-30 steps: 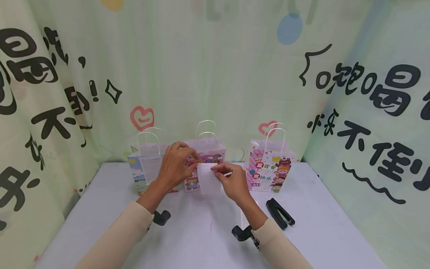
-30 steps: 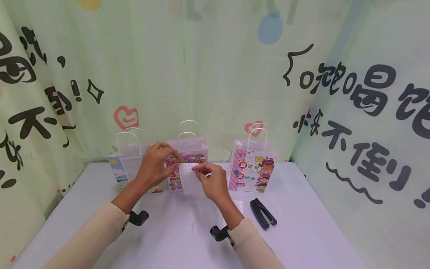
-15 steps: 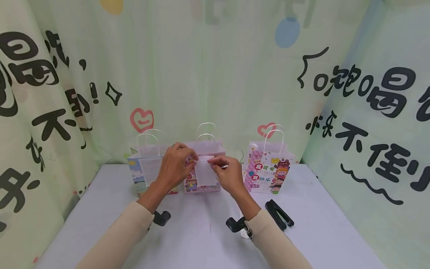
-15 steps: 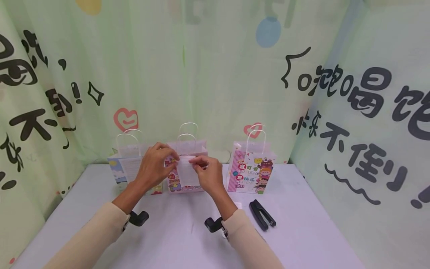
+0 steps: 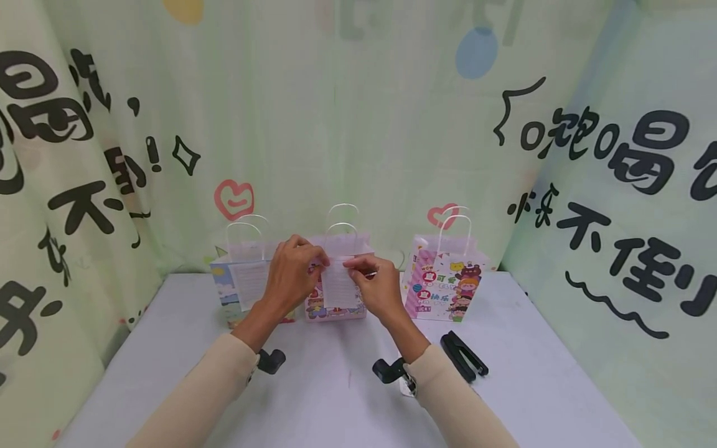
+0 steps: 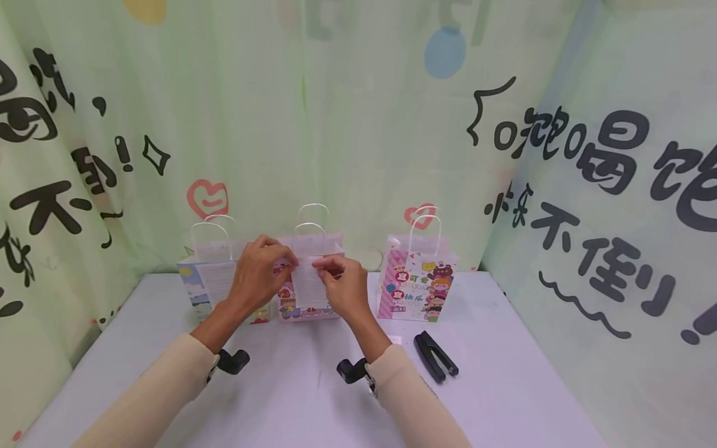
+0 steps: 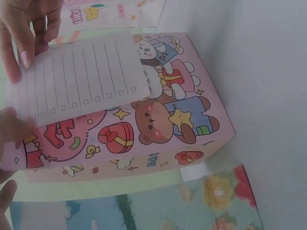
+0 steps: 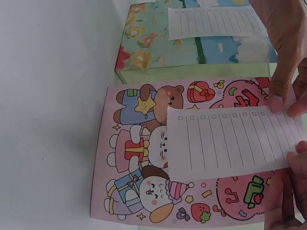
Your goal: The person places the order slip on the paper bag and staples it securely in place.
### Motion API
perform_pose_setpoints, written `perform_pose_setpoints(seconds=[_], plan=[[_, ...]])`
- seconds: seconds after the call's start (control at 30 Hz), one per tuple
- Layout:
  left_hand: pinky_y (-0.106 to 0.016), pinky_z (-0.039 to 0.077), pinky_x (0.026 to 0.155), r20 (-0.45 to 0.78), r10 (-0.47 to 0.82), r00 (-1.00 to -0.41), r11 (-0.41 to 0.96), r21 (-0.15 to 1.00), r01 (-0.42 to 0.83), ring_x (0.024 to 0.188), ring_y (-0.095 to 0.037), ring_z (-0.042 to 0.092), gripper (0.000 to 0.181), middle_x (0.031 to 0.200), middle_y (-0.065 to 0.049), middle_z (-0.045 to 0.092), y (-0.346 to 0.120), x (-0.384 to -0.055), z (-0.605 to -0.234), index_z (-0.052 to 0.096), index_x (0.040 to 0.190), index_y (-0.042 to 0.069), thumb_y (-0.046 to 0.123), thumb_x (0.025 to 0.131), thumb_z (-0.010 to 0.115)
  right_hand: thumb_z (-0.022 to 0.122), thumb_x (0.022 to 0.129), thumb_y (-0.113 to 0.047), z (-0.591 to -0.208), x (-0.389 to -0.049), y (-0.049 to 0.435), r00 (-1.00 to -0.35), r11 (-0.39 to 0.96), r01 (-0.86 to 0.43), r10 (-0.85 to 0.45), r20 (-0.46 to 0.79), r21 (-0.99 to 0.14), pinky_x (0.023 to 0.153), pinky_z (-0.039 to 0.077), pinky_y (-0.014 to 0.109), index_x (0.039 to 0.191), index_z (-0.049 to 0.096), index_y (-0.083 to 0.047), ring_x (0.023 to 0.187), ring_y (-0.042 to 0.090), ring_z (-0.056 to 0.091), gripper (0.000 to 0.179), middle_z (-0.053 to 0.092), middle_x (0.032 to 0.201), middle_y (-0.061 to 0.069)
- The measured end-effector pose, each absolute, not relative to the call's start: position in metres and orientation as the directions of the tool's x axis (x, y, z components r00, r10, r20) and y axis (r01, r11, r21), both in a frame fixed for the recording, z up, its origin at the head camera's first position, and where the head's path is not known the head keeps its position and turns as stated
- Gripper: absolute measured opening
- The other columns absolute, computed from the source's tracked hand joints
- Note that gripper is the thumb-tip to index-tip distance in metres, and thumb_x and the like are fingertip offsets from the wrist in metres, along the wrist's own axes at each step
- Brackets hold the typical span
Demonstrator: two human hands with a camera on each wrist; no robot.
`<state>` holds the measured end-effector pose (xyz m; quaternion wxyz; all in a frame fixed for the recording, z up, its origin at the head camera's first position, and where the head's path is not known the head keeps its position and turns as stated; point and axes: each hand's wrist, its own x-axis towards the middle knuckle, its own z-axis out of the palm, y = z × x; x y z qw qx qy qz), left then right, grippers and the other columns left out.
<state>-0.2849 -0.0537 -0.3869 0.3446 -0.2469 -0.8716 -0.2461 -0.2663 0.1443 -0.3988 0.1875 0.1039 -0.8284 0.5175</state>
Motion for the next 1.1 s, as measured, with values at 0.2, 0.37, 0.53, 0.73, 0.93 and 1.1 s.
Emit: perform_pose_setpoints(seconds=[0.2,0.37,0.53,0.73,0.93,1.1], plan=[[-0.040,0.049,0.084,0.731,0.253,-0.634,0.757,0.259,0.600,0.092,-0.023,0.058,0.007,0.082,-0.003,0.078,-0.053,-0.287,-0.387,0.080,0.087,0.014,0.010,0.087,0.086,0.075,0.098,-0.005,-0.399,-0.267,0.145,-0.904,0.446,-0.361,0.047,0.424,-0.819,0.081,0.056,0.024,0.107,0.083,-0.016,0.091,0.018,0.071,0.016,0.078,0.114,0.002],[-0.040,0.048,0.083,0.733,0.250,-0.633,0.759,0.258,0.598,0.092,-0.023,0.058,0.009,0.083,-0.003,0.079,-0.053,-0.288,-0.387,0.080,0.087,0.014,0.009,0.087,0.087,0.076,0.097,-0.009,-0.399,-0.264,0.149,-0.903,0.458,-0.339,0.085,0.421,-0.822,0.083,0.056,0.026,0.107,0.082,-0.016,0.094,0.020,0.070,0.013,0.078,0.114,0.000],[-0.040,0.048,0.084,0.728,0.246,-0.640,0.753,0.272,0.599,0.093,-0.023,0.057,0.008,0.085,-0.004,0.080,-0.053,-0.289,-0.388,0.080,0.088,0.013,0.010,0.087,0.087,0.076,0.099,-0.013,-0.402,-0.256,0.164,-0.905,0.492,-0.315,0.101,0.412,-0.812,0.083,0.054,0.029,0.109,0.081,-0.016,0.097,0.021,0.070,0.011,0.078,0.109,0.001],[-0.040,0.048,0.085,0.721,0.248,-0.647,0.762,0.268,0.590,0.094,-0.023,0.058,0.007,0.090,-0.005,0.082,-0.053,-0.291,-0.389,0.081,0.090,0.012,0.011,0.087,0.087,0.079,0.097,-0.015,-0.409,-0.242,0.189,-0.907,0.541,-0.294,0.104,0.409,-0.788,0.083,0.055,0.027,0.113,0.079,-0.016,0.097,0.020,0.072,0.016,0.079,0.109,0.001],[-0.040,0.048,0.085,0.710,0.245,-0.660,0.767,0.274,0.580,0.094,-0.023,0.058,0.006,0.093,-0.006,0.083,-0.054,-0.291,-0.389,0.081,0.091,0.012,0.011,0.088,0.086,0.081,0.096,-0.022,-0.416,-0.225,0.218,-0.926,0.608,-0.221,0.116,0.360,-0.763,0.086,0.054,0.020,0.120,0.076,-0.018,0.103,0.020,0.069,0.025,0.076,0.117,0.002],[-0.039,0.048,0.084,0.724,0.246,-0.645,0.759,0.270,0.593,0.094,-0.022,0.058,0.005,0.093,-0.005,0.083,-0.054,-0.291,-0.389,0.081,0.091,0.011,0.011,0.088,0.086,0.082,0.094,-0.018,-0.423,-0.212,0.245,-0.923,0.684,-0.179,0.133,0.361,-0.707,0.089,0.058,0.031,0.125,0.074,-0.016,0.108,0.024,0.069,0.032,0.075,0.123,0.006]])
